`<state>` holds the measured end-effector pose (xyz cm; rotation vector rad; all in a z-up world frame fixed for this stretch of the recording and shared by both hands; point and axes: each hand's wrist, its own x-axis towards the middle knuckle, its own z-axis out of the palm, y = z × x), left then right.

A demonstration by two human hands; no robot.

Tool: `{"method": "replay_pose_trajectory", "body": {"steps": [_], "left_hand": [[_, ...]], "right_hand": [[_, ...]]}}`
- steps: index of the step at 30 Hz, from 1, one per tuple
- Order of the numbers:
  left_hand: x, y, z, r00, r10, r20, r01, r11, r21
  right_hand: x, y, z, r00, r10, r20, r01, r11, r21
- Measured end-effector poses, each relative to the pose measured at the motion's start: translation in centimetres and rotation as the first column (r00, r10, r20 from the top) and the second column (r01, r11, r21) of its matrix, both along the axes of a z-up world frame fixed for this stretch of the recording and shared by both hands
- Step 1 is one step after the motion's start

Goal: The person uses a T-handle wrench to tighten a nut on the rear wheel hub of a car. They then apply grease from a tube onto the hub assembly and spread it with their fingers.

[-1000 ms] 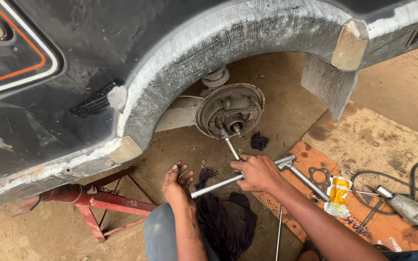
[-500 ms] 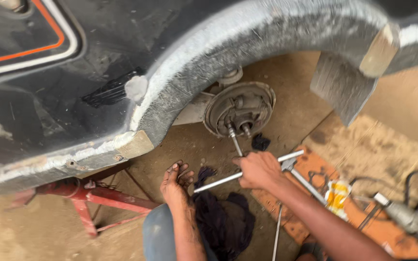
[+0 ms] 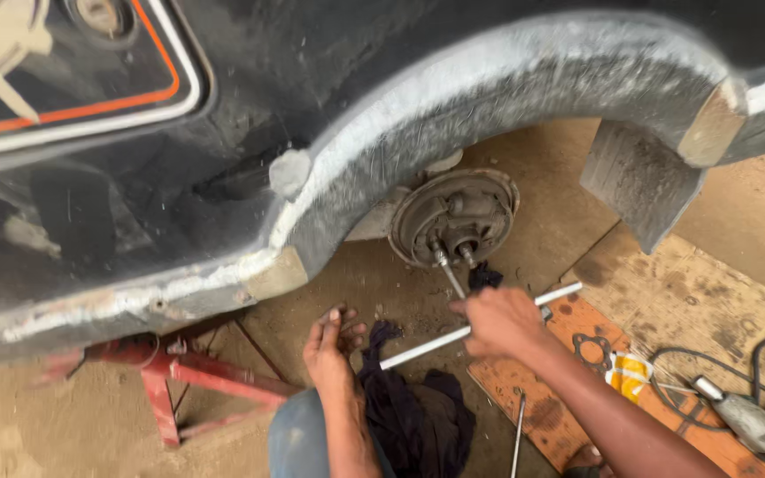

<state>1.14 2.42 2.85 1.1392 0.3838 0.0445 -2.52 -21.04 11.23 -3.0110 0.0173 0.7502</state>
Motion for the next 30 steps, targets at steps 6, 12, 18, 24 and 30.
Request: {"method": "replay_pose_trajectory", "body": {"steps": [6,12,18,24,30], "left_hand": [[-0.9,-0.3,-0.8,0.998,-0.033,0.048,0.035,0.999,-0.029],[-1.5,0.0,0.2,0.996,-0.073,0.048,0.07,0.996,0.059],[-3.2,-5.0,6.4,0.904,-0.426,-0.023,0.246,0.475,0.845],[3.4,-13.1,5.6,0.772,-0.551,-0.316,0.509,0.24,0.826],[7.5,-13.9,0.9,0.765,-0.554,-0.329,0.469,0.129,0.874]], "right_hand": [[-0.1,-0.3,-0.4,0.991,0.074,0.109,-0.076,0.997,0.013],[-1.2,-1.4,-1.3,0.933,0.075,0.352,-0.126,0.984,0.123],[-1.4,-0.1,-1.7,0.868,-0.042,0.495,-0.087,0.969,0.233],[-3.1,-1.6,-0.1,0.77,-0.063,0.635,-0.096,0.972,0.213],[-4.0,-1.9,-4.7,0.783,-0.27,0.56,0.088,0.94,0.33]]}}
